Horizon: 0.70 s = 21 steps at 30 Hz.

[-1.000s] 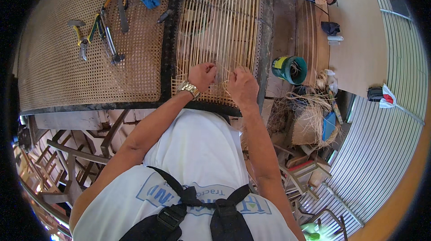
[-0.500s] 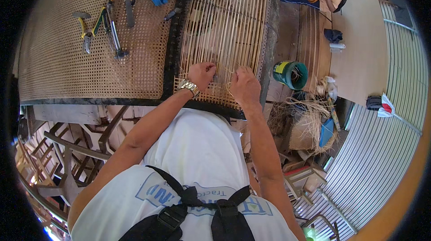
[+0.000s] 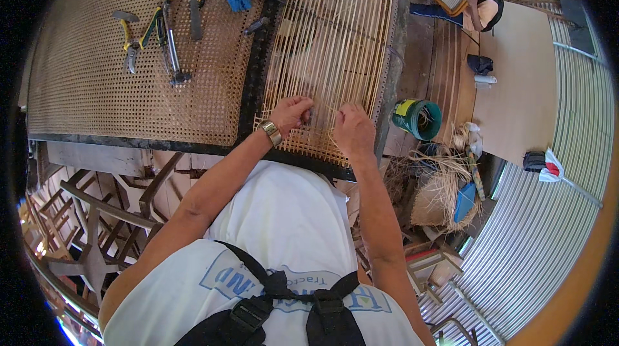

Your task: Weaving thin rattan or bamboo strips into a pre-structured frame to create a mesh furniture surface.

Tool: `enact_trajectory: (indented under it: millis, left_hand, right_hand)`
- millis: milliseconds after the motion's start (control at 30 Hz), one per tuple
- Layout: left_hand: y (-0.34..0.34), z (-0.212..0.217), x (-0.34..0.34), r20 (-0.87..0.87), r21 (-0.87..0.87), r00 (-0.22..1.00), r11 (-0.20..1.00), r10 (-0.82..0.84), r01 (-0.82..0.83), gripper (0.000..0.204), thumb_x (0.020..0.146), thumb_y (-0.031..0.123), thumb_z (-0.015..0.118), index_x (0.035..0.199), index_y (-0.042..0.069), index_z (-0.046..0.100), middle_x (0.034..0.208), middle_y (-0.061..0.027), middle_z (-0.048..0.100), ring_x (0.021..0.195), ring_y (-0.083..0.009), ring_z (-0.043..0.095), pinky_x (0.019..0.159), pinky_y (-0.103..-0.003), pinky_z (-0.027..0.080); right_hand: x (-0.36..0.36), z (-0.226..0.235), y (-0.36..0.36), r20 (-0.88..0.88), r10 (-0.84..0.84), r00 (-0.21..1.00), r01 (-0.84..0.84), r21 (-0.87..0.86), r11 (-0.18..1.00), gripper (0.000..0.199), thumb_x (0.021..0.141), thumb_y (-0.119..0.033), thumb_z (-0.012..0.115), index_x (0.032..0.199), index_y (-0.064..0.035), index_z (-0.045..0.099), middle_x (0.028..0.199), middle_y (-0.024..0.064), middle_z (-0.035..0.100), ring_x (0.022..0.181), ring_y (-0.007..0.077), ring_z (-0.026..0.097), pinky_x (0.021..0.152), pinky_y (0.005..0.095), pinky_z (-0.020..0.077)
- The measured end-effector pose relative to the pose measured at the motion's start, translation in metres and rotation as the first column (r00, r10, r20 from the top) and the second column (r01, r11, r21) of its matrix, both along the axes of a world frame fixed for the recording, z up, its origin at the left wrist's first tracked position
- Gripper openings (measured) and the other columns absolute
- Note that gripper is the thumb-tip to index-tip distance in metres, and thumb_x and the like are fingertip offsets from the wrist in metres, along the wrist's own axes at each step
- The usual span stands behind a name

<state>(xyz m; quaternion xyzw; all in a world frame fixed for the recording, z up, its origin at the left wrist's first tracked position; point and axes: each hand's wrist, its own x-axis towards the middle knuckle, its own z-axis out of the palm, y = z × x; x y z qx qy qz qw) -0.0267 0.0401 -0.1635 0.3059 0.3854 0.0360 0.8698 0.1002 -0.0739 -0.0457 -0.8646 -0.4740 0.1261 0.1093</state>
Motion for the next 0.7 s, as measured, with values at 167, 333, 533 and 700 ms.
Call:
enact_trajectory:
  millis: [167,333,533,700]
  left_hand:
    - [0.000,0.008,0.000,0.034,-0.101,0.999,0.994,0.041,-0.037,0.017,0.089,0.022,0.074,0.088,0.008,0.063,0.065,0.0012,0.060,0.049,-0.0072,0.051,0.045,-0.022,0.040]
    - [-0.006,0.003,0.000,0.035,-0.092,0.995,0.992,0.091,-0.088,0.017,0.089,0.022,0.075,0.092,0.010,0.064,0.068,0.0035,0.060,0.051,-0.0043,0.050,0.043,-0.019,0.036]
    - [-0.005,0.001,0.003,0.002,-0.043,0.998,0.998,0.056,-0.056,0.018,0.089,0.021,0.073,0.092,0.007,0.063,0.066,0.0014,0.060,0.050,-0.0074,0.052,0.043,-0.023,0.039]
    - [-0.013,0.000,0.008,-0.055,0.156,0.998,0.987,0.037,-0.028,0.020,0.091,0.025,0.070,0.097,0.006,0.067,0.069,0.0007,0.065,0.053,-0.0083,0.057,0.047,-0.024,0.044]
  right_hand:
    - [0.008,0.007,-0.008,-0.066,-0.075,0.995,0.067,-0.112,0.991,0.014,0.090,-0.014,0.058,0.086,-0.0008,0.060,0.092,0.0175,0.063,0.089,0.0380,0.063,0.077,0.0464,0.0516]
    - [0.001,0.013,0.002,-0.058,-0.114,0.992,0.106,-0.115,0.988,0.014,0.088,-0.014,0.059,0.083,-0.0008,0.059,0.088,0.0182,0.063,0.086,0.0382,0.064,0.074,0.0473,0.0513]
    - [0.002,0.007,-0.003,-0.094,-0.210,0.973,0.207,-0.045,0.977,0.013,0.086,-0.015,0.061,0.082,-0.0028,0.061,0.087,0.0155,0.064,0.082,0.0387,0.064,0.071,0.0473,0.0520]
    - [-0.007,0.000,0.000,-0.012,-0.175,0.984,0.175,0.002,0.985,0.011,0.087,-0.015,0.062,0.085,-0.0041,0.064,0.090,0.0137,0.065,0.084,0.0380,0.065,0.073,0.0464,0.0527]
